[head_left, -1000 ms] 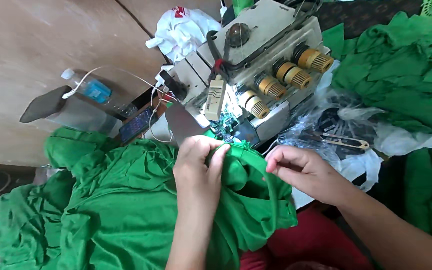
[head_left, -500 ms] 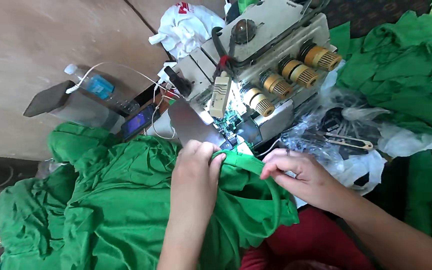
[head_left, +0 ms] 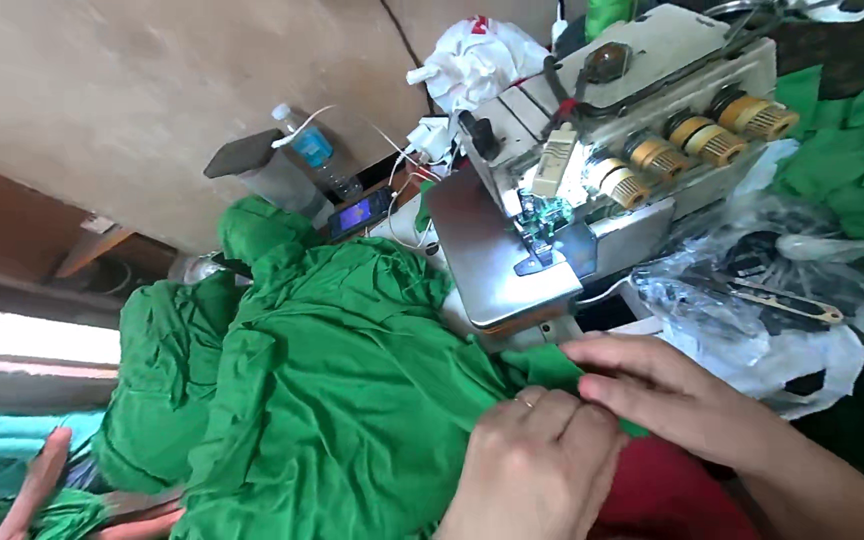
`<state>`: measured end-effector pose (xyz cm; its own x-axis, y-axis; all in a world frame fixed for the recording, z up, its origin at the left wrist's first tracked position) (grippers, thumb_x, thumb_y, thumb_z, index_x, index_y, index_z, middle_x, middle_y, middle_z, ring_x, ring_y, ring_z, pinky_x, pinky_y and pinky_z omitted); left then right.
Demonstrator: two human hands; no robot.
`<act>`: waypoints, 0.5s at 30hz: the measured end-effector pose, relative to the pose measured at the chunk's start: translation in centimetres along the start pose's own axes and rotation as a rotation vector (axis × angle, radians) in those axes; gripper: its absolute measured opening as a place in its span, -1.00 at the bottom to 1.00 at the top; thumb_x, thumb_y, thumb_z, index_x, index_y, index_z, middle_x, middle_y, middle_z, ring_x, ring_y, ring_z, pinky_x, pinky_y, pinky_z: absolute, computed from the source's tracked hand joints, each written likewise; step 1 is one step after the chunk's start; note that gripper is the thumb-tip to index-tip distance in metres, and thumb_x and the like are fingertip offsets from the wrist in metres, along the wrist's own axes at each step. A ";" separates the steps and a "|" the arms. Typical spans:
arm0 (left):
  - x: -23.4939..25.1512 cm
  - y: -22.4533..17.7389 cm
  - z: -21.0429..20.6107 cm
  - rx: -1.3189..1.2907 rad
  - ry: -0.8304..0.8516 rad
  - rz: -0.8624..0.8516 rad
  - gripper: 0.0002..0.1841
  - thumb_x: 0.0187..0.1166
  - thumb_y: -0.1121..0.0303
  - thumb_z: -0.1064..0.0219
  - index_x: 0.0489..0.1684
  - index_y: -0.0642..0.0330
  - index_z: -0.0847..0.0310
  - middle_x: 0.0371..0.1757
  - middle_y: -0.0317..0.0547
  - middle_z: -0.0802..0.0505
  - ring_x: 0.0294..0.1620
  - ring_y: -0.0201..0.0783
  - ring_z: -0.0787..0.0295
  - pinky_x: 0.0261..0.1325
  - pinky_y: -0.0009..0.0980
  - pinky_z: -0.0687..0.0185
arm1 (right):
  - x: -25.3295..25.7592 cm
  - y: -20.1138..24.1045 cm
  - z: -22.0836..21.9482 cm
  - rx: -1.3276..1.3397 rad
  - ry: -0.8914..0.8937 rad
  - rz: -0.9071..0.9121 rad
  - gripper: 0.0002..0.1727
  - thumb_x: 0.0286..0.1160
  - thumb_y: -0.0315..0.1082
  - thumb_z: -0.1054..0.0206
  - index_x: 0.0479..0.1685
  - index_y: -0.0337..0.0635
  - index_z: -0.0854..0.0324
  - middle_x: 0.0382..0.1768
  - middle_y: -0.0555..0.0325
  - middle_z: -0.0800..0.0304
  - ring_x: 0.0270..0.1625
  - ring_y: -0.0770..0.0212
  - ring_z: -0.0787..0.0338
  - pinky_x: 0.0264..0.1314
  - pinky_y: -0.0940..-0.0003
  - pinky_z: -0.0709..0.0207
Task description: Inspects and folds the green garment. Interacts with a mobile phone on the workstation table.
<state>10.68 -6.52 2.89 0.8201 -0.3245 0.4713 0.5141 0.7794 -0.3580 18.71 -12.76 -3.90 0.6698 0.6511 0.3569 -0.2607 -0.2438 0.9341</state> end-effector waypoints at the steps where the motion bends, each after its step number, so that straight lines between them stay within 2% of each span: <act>1: -0.4 0.7 -0.1 -0.074 0.025 0.008 -0.75 0.63 0.19 -0.38 -0.28 0.17 -0.83 -0.29 -0.17 -0.89 -0.13 -0.31 -0.84 -0.01 -0.48 -0.72 | 0.0 -0.3 -0.6 0.067 0.007 -0.030 -0.72 0.72 -0.23 -0.21 0.03 -0.16 -0.79 -0.15 0.45 -0.86 -0.11 0.68 -0.77 -0.02 0.71 -0.68; 2: -0.6 2.2 0.6 -0.147 0.022 0.042 -0.67 0.64 0.07 -0.37 -0.23 0.16 -0.86 -0.23 -0.19 -0.92 -0.07 -0.35 -0.84 0.07 -0.46 -0.71 | 0.0 -0.7 -1.1 0.105 0.000 -0.055 -0.78 0.69 -0.33 -0.22 0.02 -0.16 -0.78 -0.16 0.44 -0.87 -0.12 0.66 -0.79 -0.01 0.69 -0.69; 3: -0.6 4.5 2.0 -0.155 -0.009 0.092 -0.59 0.69 -0.03 -0.27 -0.15 0.13 -0.87 -0.16 -0.21 -0.93 0.01 -0.38 -0.83 0.15 -0.44 -0.70 | 0.0 -1.1 -1.3 0.105 -0.014 -0.069 -0.79 0.68 -0.36 -0.23 0.02 -0.16 -0.78 -0.13 0.44 -0.88 -0.08 0.66 -0.79 0.04 0.69 -0.70; 4: -0.4 7.7 4.1 -0.061 -0.069 0.151 -0.54 0.77 -0.02 -0.12 -0.06 0.13 -0.85 -0.07 -0.18 -0.93 0.09 -0.34 -0.82 0.21 -0.35 -0.68 | 0.1 -1.6 -1.3 0.077 -0.038 -0.067 -0.78 0.69 -0.34 -0.22 0.03 -0.15 -0.78 -0.10 0.45 -0.88 -0.06 0.68 -0.78 0.06 0.70 -0.68; 5: -0.1 11.8 6.5 0.084 -0.133 0.228 -0.55 0.79 0.08 -0.02 0.00 0.15 -0.82 0.00 -0.08 -0.91 0.14 -0.20 -0.80 0.24 -0.19 -0.65 | 0.4 -2.0 -1.1 0.023 -0.067 -0.047 -0.77 0.71 -0.30 -0.21 0.04 -0.15 -0.78 -0.08 0.46 -0.87 -0.03 0.71 -0.76 0.08 0.72 -0.66; 6: 0.2 16.4 8.8 0.233 -0.182 0.310 -0.60 0.71 0.22 -0.01 0.05 0.21 -0.80 0.06 0.07 -0.87 0.20 0.05 -0.76 0.23 0.07 -0.59 | 0.6 -2.4 -0.9 -0.053 -0.097 -0.017 -0.75 0.72 -0.28 -0.19 0.02 -0.17 -0.76 -0.09 0.43 -0.86 -0.03 0.73 -0.73 0.08 0.75 -0.63; 7: 0.7 21.2 10.6 0.351 -0.197 0.392 -0.59 0.62 0.31 -0.01 0.14 0.27 -0.76 0.17 0.27 -0.80 0.29 0.31 -0.65 0.25 0.31 -0.46 | 0.8 -2.9 -0.8 -0.149 -0.128 0.021 -0.74 0.72 -0.27 -0.17 -0.03 -0.21 -0.75 -0.13 0.37 -0.83 -0.05 0.73 -0.71 0.07 0.77 -0.58; 8: 1.2 25.9 11.8 0.442 -0.191 0.467 -0.56 0.56 0.33 0.00 0.22 0.29 -0.72 0.29 0.40 -0.70 0.40 0.47 -0.52 0.28 0.46 -0.33 | 1.0 -3.6 -0.7 -0.247 -0.149 0.056 -0.73 0.72 -0.28 -0.15 -0.10 -0.25 -0.72 -0.18 0.26 -0.81 -0.08 0.67 -0.69 0.06 0.75 -0.55; 10: 2.1 34.0 12.4 0.572 -0.164 0.555 -0.51 0.58 0.27 0.03 0.31 0.29 -0.67 0.48 0.44 -0.59 0.59 0.49 -0.35 0.46 0.54 -0.11 | 1.0 -5.0 -0.9 -0.413 -0.158 0.073 -0.73 0.68 -0.34 -0.16 -0.17 -0.36 -0.71 -0.26 0.01 -0.81 -0.13 0.44 -0.75 0.06 0.62 -0.58; 11: 2.5 37.1 11.8 0.593 -0.122 0.576 -0.50 0.61 0.24 0.03 0.38 0.26 -0.65 0.56 0.42 -0.53 0.70 0.49 -0.21 0.58 0.60 0.10 | 1.0 -5.5 -1.0 -0.467 -0.155 0.047 -0.74 0.63 -0.41 -0.18 -0.19 -0.45 -0.72 -0.28 -0.15 -0.84 -0.17 0.26 -0.81 0.05 0.48 -0.64; 12: 3.0 39.3 10.9 0.598 -0.074 0.592 -0.50 0.64 0.23 0.03 0.43 0.22 -0.63 0.61 0.38 -0.51 0.77 0.47 -0.09 0.63 0.63 0.28 | 1.0 -5.9 -1.3 -0.487 -0.144 0.011 -0.75 0.58 -0.49 -0.20 -0.21 -0.57 -0.72 -0.28 -0.32 -0.85 -0.19 0.06 -0.86 0.04 0.32 -0.68; 13: 3.7 40.8 9.9 0.609 -0.033 0.596 -0.50 0.64 0.23 0.02 0.44 0.20 -0.63 0.62 0.36 -0.51 0.80 0.46 -0.04 0.63 0.65 0.38 | 1.0 -6.2 -1.5 -0.506 -0.125 -0.020 -0.75 0.56 -0.53 -0.20 -0.23 -0.62 -0.71 -0.28 -0.39 -0.84 -0.19 -0.04 -0.87 0.05 0.22 -0.69; 14: 4.1 42.1 8.9 0.628 0.002 0.598 -0.49 0.62 0.23 0.02 0.44 0.15 -0.64 0.64 0.32 -0.51 0.82 0.45 0.01 0.62 0.67 0.44 | 1.1 -6.2 -1.6 -0.519 -0.113 -0.027 -0.76 0.52 -0.55 -0.19 -0.26 -0.64 -0.69 -0.30 -0.40 -0.82 -0.20 -0.05 -0.86 0.03 0.21 -0.70; 15: 4.2 43.3 7.9 0.638 0.030 0.604 -0.51 0.63 0.24 0.00 0.44 0.09 -0.67 0.64 0.29 -0.52 0.83 0.46 0.04 0.59 0.70 0.49 | 0.9 -6.6 -1.5 -0.530 -0.090 -0.013 -0.75 0.61 -0.51 -0.17 -0.25 -0.57 -0.67 -0.30 -0.33 -0.81 -0.17 0.04 -0.84 0.05 0.30 -0.68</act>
<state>34.37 30.08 -4.23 0.9174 0.2335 0.3222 -0.2413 0.9703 -0.0160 19.99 -9.45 -9.75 0.7262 0.5817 0.3664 -0.5518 0.1753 0.8153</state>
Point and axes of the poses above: each hand's wrist, its own x-axis towards the middle knuckle, its own z-axis out of the back of the hand, y = z × x, the point moved 10 cm from there along x, towards the middle knuckle
